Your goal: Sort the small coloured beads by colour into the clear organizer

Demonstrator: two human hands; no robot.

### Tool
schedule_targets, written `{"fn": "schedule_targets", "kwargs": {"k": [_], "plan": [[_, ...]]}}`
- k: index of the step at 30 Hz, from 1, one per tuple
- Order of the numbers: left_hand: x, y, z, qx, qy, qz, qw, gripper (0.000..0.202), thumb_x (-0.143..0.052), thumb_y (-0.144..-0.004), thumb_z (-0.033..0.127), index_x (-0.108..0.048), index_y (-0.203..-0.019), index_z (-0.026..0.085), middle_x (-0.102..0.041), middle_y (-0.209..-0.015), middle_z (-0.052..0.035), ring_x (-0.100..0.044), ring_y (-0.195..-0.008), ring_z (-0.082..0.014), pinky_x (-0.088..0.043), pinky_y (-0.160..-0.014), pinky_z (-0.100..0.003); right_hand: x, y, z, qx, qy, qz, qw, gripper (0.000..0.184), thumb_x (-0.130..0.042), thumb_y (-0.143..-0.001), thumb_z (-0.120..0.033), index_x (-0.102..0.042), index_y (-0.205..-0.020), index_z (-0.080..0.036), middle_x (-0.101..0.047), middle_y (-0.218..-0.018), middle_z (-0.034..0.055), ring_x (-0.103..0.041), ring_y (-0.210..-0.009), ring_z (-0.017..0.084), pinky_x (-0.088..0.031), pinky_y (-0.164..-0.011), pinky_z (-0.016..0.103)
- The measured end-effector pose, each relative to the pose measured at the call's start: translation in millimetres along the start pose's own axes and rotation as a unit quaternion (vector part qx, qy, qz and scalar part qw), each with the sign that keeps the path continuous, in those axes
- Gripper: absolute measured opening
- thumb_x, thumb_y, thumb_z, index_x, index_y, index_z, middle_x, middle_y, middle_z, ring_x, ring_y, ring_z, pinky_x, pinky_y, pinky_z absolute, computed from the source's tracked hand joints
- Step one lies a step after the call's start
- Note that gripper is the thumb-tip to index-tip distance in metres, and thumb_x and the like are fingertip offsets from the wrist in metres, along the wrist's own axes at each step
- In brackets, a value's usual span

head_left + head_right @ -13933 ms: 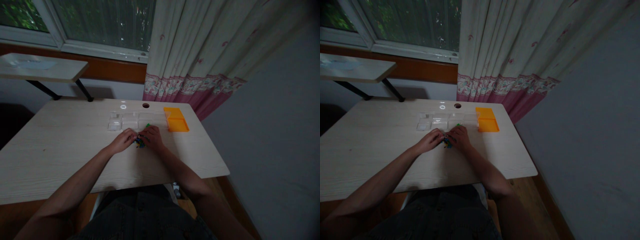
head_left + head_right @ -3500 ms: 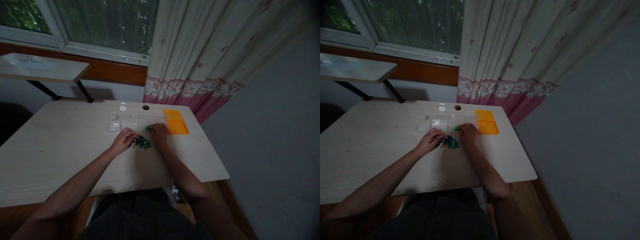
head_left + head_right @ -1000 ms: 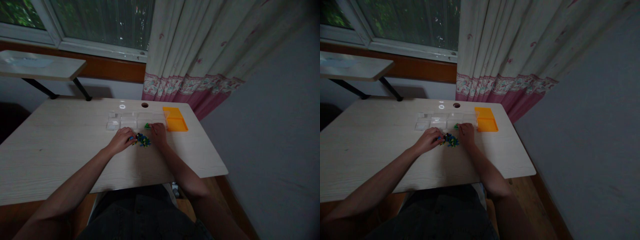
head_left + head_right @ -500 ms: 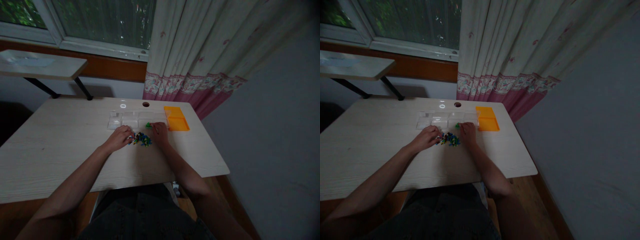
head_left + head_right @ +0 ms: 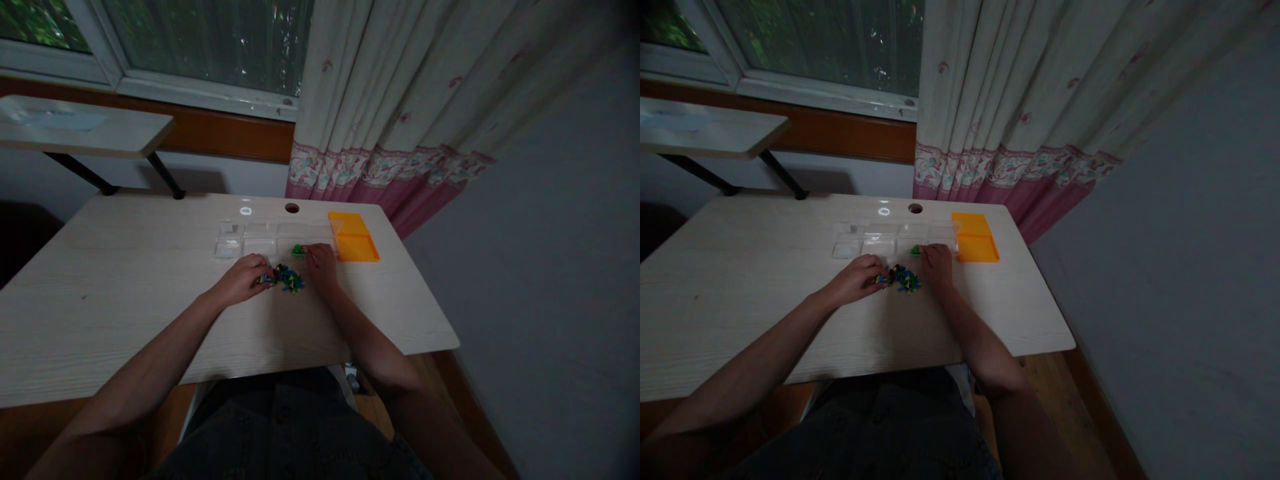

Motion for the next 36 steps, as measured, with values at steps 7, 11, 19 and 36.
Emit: {"fn": "schedule_targets", "kwargs": {"k": [7, 11, 19, 36], "plan": [[-2.6, -2, 2, 0.005, 0.012, 0.002, 1.000, 0.021, -0.057, -0.095, 0.037, -0.070, -0.095, 0.020, -0.061, -0.097, -0.0086, -0.056, -0.096, -0.0231, -0.045, -0.087, -0.036, -2, 0, -1, -0.001, 0.001, -0.007, 1.000, 0.037, -0.044, -0.101, -0.040, -0.076, -0.101, -0.022, -0.074, -0.095, 0.0074, -0.062, -0.096, 0.021, -0.047, -0.092, 0.039], [-5.7, -3, 2, 0.012, 0.012, -0.005, 1.000, 0.019, -0.058, -0.095, 0.037, -0.069, -0.095, 0.020, -0.061, -0.095, -0.0079, -0.056, -0.097, -0.0235, -0.044, -0.087, -0.035, -4, 0, -4, 0.006, 0.011, -0.021, 1.000, 0.036, -0.044, -0.101, -0.037, -0.076, -0.101, -0.021, -0.075, -0.095, 0.0077, -0.062, -0.096, 0.022, -0.047, -0.092, 0.038], [-5.2, -3, -3, 0.033, 0.010, 0.023, 0.999, 0.024, -0.057, -0.096, 0.040, -0.066, -0.091, 0.019, -0.060, -0.094, -0.0080, -0.056, -0.096, -0.0232, -0.045, -0.087, -0.036, -6, 4, -27, 0.081, -0.020, -0.055, 0.995, 0.028, -0.051, -0.099, -0.034, -0.077, -0.100, -0.023, -0.072, -0.094, 0.0076, -0.060, -0.096, 0.021, -0.048, -0.092, 0.038], [-3.8, -4, -16, 0.085, 0.171, 0.102, 0.976, 0.032, -0.051, -0.098, 0.046, -0.067, -0.095, 0.018, -0.057, -0.088, -0.0049, -0.055, -0.082, -0.0165, -0.047, -0.072, -0.029, -30, 19, -62, 0.173, -0.056, -0.126, 0.975, 0.022, -0.060, -0.095, -0.042, -0.077, -0.097, -0.028, -0.073, -0.088, 0.0036, -0.063, -0.095, 0.019, -0.048, -0.094, 0.038]]}}
Point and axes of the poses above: each hand's wrist, its own y-axis away from the middle knuckle, its own x-axis out of the back of the hand, z = x × y, the point moved 8 cm from there along -y, towards the middle knuckle
